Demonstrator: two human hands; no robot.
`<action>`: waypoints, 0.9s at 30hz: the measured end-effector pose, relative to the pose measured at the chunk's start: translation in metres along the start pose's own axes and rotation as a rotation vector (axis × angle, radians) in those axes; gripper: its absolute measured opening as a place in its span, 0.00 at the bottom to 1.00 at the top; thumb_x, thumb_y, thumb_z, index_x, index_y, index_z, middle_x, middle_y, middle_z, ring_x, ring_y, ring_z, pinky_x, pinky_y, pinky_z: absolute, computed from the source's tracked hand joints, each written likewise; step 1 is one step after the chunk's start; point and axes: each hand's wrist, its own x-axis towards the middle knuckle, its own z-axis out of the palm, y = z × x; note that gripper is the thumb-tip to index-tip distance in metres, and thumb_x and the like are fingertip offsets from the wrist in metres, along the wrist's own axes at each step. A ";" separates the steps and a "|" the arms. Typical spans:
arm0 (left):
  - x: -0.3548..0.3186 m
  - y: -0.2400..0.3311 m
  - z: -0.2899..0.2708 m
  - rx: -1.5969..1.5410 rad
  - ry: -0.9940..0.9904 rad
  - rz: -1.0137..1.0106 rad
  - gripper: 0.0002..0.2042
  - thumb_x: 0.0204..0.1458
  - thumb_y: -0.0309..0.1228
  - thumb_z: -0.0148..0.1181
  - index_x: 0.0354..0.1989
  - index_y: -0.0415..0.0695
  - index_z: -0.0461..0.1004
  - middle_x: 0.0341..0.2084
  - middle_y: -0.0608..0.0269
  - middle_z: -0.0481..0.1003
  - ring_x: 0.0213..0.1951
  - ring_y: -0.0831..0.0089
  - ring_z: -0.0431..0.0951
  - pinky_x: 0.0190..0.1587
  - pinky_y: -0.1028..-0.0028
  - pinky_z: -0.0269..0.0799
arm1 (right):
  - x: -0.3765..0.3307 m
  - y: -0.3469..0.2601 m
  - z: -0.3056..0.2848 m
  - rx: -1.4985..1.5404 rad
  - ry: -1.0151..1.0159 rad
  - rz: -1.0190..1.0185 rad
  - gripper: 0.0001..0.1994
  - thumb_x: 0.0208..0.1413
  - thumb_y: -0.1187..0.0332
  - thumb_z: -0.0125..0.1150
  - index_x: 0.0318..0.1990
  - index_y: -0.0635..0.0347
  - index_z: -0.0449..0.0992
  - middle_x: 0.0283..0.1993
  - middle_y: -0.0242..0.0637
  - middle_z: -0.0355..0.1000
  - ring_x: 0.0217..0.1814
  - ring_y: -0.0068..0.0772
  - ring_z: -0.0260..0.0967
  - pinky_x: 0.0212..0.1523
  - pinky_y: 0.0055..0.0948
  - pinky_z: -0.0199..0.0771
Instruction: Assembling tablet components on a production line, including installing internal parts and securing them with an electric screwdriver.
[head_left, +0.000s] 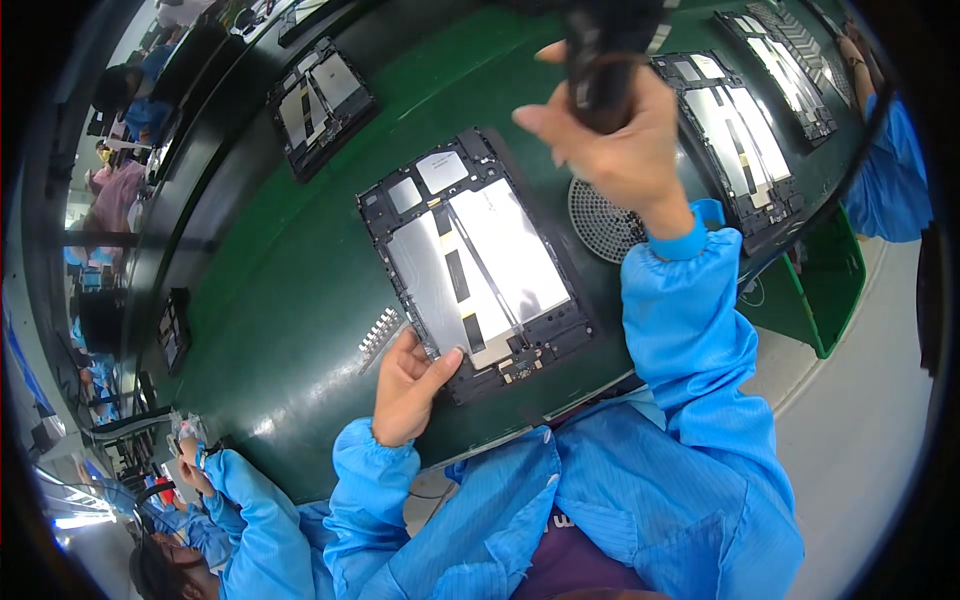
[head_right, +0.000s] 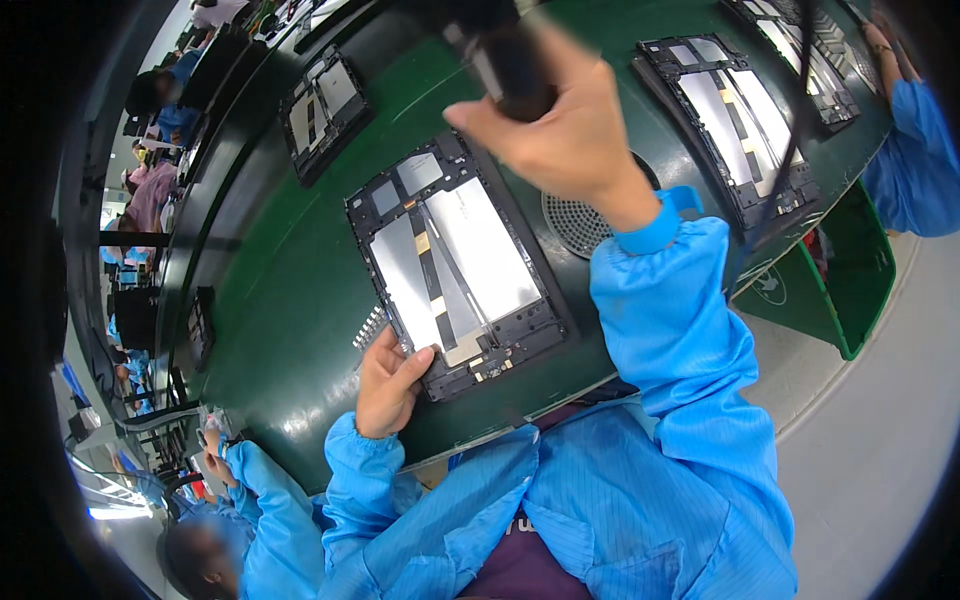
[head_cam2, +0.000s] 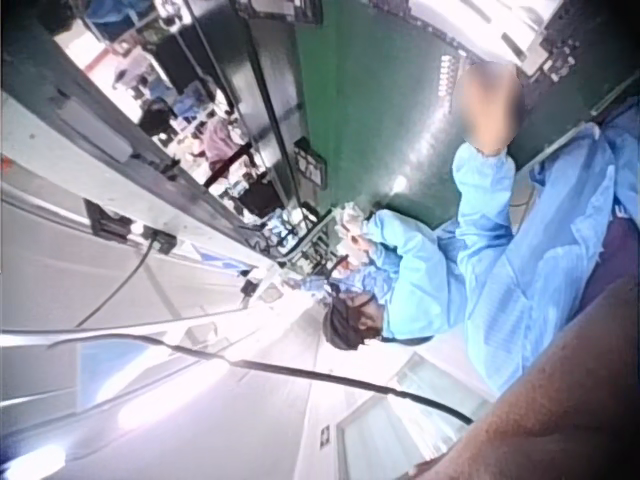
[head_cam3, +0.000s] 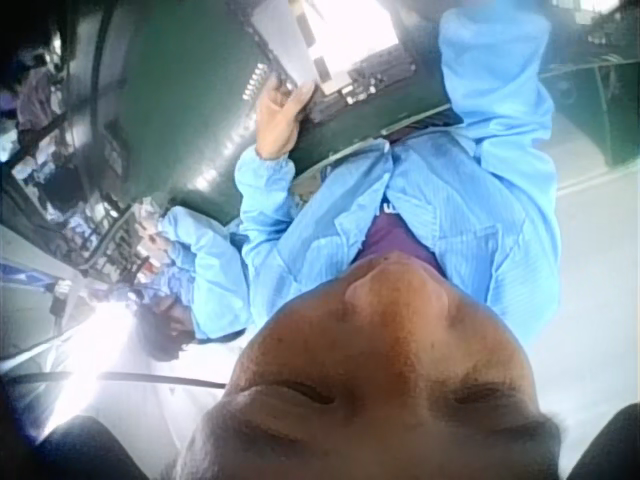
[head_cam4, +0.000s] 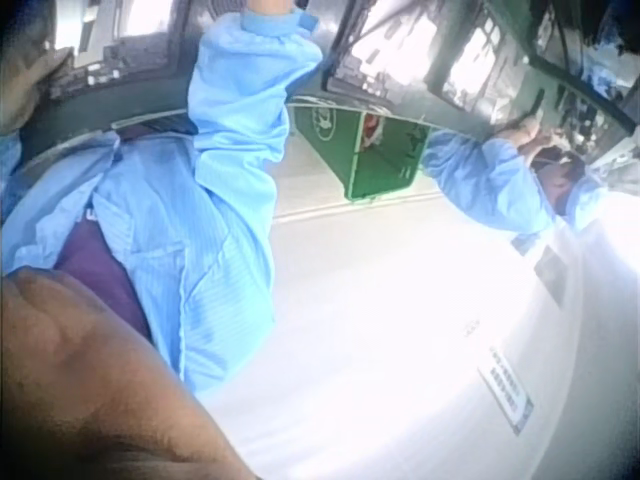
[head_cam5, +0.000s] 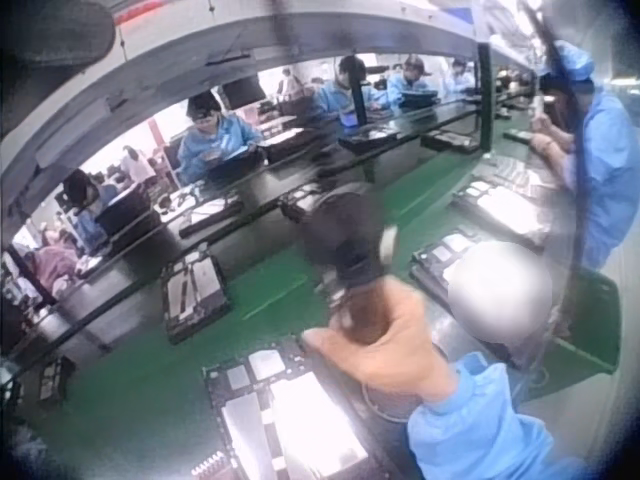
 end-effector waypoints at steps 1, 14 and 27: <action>0.000 0.006 -0.007 0.165 -0.019 -0.033 0.23 0.49 0.22 0.59 0.54 0.32 0.59 0.45 0.53 0.71 0.46 0.71 0.73 0.50 0.74 0.68 | 0.003 -0.005 -0.008 -0.001 0.036 0.003 0.17 0.41 0.76 0.69 0.41 0.63 0.71 0.20 0.26 0.66 0.20 0.16 0.62 0.21 0.17 0.61; 0.054 0.049 0.108 1.562 -0.340 0.966 0.33 0.31 0.40 0.71 0.49 0.41 0.69 0.48 0.44 0.68 0.52 0.52 0.66 0.52 0.57 0.62 | 0.014 0.011 -0.089 -0.160 0.308 -0.131 0.19 0.44 0.76 0.67 0.45 0.66 0.70 0.23 0.29 0.70 0.19 0.15 0.64 0.22 0.16 0.63; 0.170 -0.005 0.194 1.421 -0.342 1.042 0.44 0.27 0.43 0.67 0.56 0.38 0.56 0.53 0.48 0.59 0.56 0.50 0.58 0.54 0.56 0.54 | 0.018 0.017 -0.110 -0.137 0.375 -0.150 0.19 0.44 0.78 0.67 0.45 0.66 0.70 0.23 0.30 0.71 0.20 0.14 0.65 0.20 0.14 0.62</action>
